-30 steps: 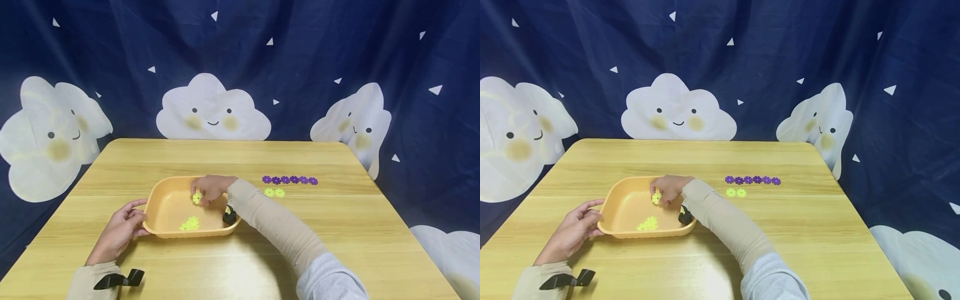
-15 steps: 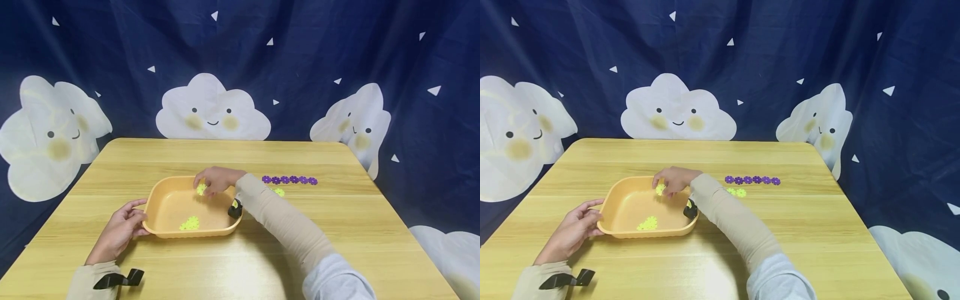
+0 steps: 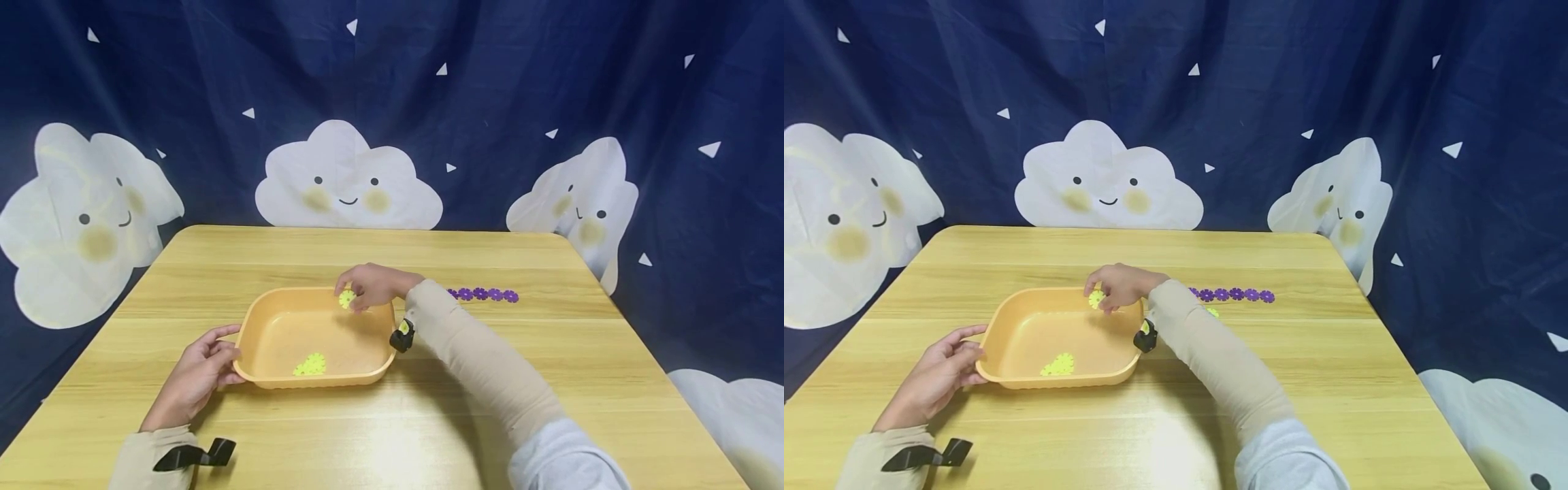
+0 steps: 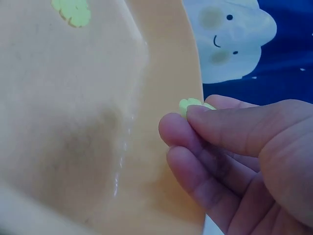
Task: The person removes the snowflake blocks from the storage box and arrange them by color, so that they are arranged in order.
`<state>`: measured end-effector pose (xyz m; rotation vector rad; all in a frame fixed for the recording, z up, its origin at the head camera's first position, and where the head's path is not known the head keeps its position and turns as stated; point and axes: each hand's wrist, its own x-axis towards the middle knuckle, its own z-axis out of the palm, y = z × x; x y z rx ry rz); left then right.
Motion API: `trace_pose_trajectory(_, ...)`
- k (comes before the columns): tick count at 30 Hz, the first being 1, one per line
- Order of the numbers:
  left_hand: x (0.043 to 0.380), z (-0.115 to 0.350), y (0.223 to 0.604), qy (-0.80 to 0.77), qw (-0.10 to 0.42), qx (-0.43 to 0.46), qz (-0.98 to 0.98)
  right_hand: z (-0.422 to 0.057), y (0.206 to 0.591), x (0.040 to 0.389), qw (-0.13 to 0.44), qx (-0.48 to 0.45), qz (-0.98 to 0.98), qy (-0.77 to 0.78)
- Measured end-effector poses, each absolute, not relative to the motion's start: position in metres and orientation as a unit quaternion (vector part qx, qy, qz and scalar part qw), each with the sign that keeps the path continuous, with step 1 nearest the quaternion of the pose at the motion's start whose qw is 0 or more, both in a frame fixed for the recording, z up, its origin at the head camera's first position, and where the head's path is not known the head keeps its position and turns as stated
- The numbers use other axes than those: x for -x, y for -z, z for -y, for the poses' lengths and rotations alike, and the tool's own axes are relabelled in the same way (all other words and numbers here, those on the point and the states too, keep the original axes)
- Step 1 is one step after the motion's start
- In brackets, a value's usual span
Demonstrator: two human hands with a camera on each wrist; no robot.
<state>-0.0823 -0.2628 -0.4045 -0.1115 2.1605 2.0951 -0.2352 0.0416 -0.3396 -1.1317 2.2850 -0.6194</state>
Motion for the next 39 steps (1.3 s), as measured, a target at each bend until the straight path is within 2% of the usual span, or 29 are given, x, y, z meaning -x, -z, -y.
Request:
trace_pose_trajectory(16,0.081,0.265,0.404,-0.694,0.065,0.038,-0.716,-0.079,0.333,0.236,0.203,0.398,-0.863,0.238)
trace_pose_trajectory(39,0.082,0.263,0.403,-0.684,0.069,0.04,-0.725,-0.141,0.337,0.232,0.194,0.289,-0.88,0.323)
